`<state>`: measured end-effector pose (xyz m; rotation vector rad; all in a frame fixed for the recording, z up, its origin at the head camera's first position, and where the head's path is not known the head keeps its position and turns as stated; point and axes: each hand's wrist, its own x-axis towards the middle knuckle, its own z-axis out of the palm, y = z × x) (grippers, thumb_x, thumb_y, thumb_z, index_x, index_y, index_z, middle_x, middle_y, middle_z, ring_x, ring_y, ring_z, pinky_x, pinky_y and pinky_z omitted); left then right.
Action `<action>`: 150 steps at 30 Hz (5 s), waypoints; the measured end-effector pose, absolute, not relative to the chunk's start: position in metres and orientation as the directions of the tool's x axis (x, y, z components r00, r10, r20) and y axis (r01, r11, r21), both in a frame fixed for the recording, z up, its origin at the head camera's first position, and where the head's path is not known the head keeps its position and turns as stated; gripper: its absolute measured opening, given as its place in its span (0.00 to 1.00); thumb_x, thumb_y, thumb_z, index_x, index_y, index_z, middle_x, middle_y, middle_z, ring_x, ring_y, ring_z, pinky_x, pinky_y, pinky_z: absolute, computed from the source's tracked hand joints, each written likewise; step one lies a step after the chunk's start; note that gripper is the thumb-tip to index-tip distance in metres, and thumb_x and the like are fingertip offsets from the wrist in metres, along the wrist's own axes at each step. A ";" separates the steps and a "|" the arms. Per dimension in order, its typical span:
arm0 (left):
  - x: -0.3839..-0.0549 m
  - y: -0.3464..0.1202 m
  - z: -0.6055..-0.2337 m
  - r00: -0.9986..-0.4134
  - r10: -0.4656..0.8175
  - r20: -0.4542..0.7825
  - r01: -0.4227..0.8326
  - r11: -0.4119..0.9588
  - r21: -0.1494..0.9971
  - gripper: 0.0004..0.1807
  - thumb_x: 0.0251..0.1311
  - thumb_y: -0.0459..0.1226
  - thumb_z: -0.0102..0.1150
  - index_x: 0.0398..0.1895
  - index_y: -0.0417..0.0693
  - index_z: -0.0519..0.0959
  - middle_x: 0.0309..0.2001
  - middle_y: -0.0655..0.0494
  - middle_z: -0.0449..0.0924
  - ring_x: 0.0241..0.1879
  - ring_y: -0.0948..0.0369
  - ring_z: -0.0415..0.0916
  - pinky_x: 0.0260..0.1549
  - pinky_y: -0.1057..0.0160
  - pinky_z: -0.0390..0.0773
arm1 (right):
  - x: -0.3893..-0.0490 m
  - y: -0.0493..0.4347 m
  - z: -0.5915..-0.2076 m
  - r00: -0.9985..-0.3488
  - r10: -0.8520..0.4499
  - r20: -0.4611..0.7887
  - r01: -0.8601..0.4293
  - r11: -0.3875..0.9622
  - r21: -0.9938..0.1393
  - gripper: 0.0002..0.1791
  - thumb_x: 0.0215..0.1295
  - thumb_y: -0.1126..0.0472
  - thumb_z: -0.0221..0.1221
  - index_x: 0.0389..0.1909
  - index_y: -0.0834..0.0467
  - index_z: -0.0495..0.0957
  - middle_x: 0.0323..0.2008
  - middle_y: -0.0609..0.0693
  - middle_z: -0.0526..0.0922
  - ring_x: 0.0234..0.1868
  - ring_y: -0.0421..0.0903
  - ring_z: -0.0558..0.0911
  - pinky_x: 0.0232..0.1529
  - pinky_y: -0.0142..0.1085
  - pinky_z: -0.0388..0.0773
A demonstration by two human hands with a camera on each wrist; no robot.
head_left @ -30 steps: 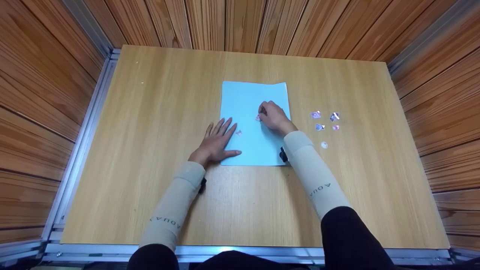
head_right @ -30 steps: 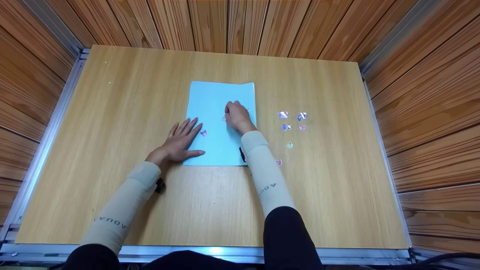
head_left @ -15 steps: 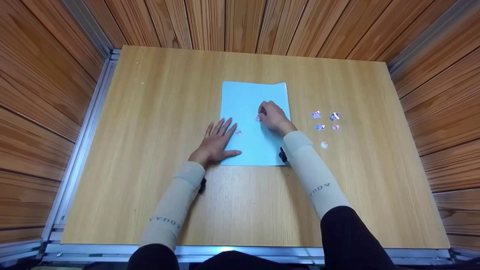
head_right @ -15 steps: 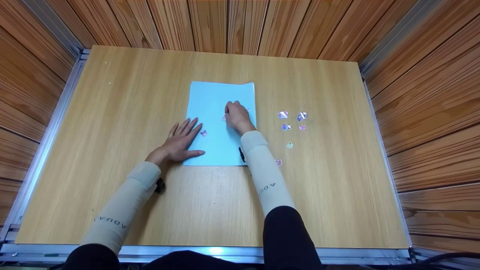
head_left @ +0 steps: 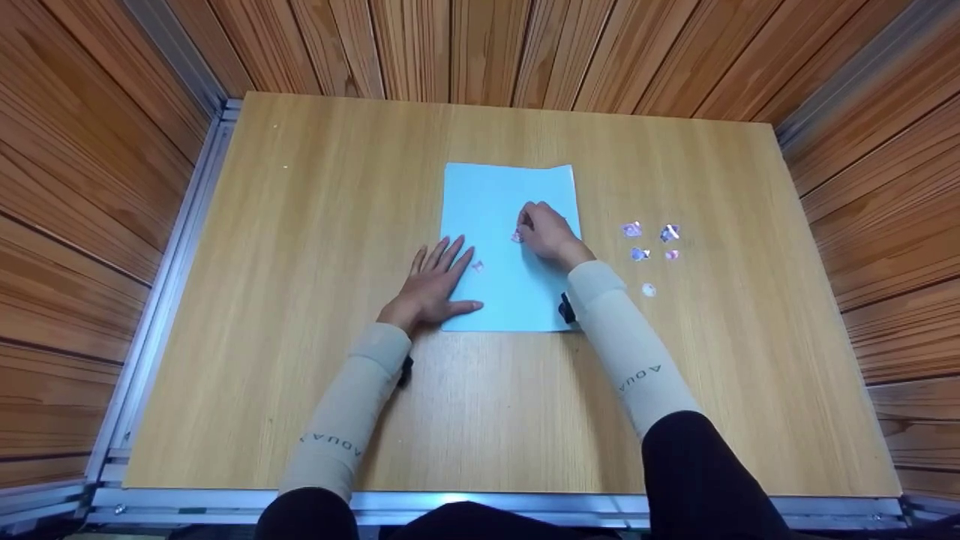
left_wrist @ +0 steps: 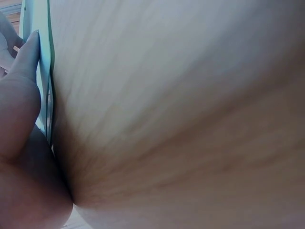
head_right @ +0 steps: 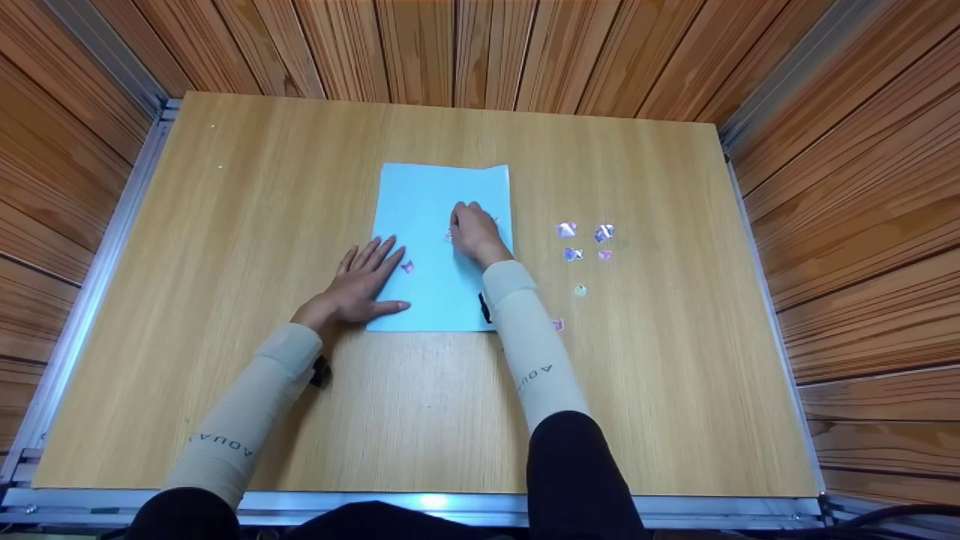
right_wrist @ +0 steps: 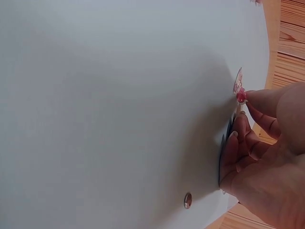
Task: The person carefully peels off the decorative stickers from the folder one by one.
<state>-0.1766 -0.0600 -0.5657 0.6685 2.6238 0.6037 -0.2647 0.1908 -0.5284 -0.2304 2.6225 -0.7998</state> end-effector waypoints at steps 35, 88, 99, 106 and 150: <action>-0.175 -0.059 -0.567 -0.824 0.514 -0.238 0.367 0.804 0.468 0.54 0.66 0.67 0.53 0.85 0.57 0.41 0.84 0.54 0.30 0.82 0.51 0.24 0.76 0.42 0.26 | -0.260 0.194 -0.529 -0.906 -0.319 -0.277 -0.121 0.824 -0.553 0.08 0.79 0.57 0.50 0.48 0.57 0.75 0.59 0.57 0.70 0.59 0.55 0.69 0.63 0.50 0.68; -0.176 -0.057 -0.567 -0.821 0.525 -0.223 0.372 0.790 0.487 0.53 0.66 0.66 0.54 0.85 0.56 0.42 0.84 0.54 0.30 0.82 0.50 0.24 0.76 0.41 0.26 | -0.252 0.200 -0.520 -0.900 -0.317 -0.300 -0.078 0.793 -0.604 0.09 0.81 0.57 0.48 0.51 0.57 0.72 0.52 0.55 0.73 0.52 0.52 0.73 0.54 0.46 0.73; -0.176 -0.059 -0.568 -0.818 0.528 -0.229 0.366 0.785 0.499 0.53 0.67 0.64 0.55 0.85 0.55 0.42 0.84 0.53 0.30 0.82 0.50 0.23 0.76 0.42 0.24 | -0.236 0.208 -0.496 -0.857 -0.345 -0.383 -0.063 0.807 -0.587 0.09 0.78 0.58 0.51 0.48 0.58 0.74 0.44 0.55 0.76 0.38 0.52 0.74 0.35 0.42 0.72; -0.176 -0.058 -0.567 -0.824 0.526 -0.209 0.366 0.777 0.512 0.53 0.67 0.63 0.57 0.84 0.54 0.43 0.84 0.52 0.32 0.82 0.49 0.25 0.76 0.41 0.26 | -0.226 0.227 -0.481 -0.839 -0.374 -0.394 -0.045 0.771 -0.635 0.11 0.78 0.59 0.51 0.51 0.61 0.74 0.46 0.56 0.78 0.44 0.52 0.76 0.42 0.43 0.73; -0.176 -0.059 -0.563 -0.815 0.530 -0.236 0.367 0.786 0.498 0.53 0.67 0.65 0.54 0.85 0.56 0.40 0.84 0.54 0.28 0.82 0.50 0.22 0.76 0.42 0.24 | -0.113 0.311 -0.487 -0.844 -0.421 -0.334 -0.090 0.724 -0.684 0.09 0.74 0.61 0.60 0.47 0.62 0.75 0.45 0.54 0.78 0.45 0.51 0.79 0.44 0.43 0.77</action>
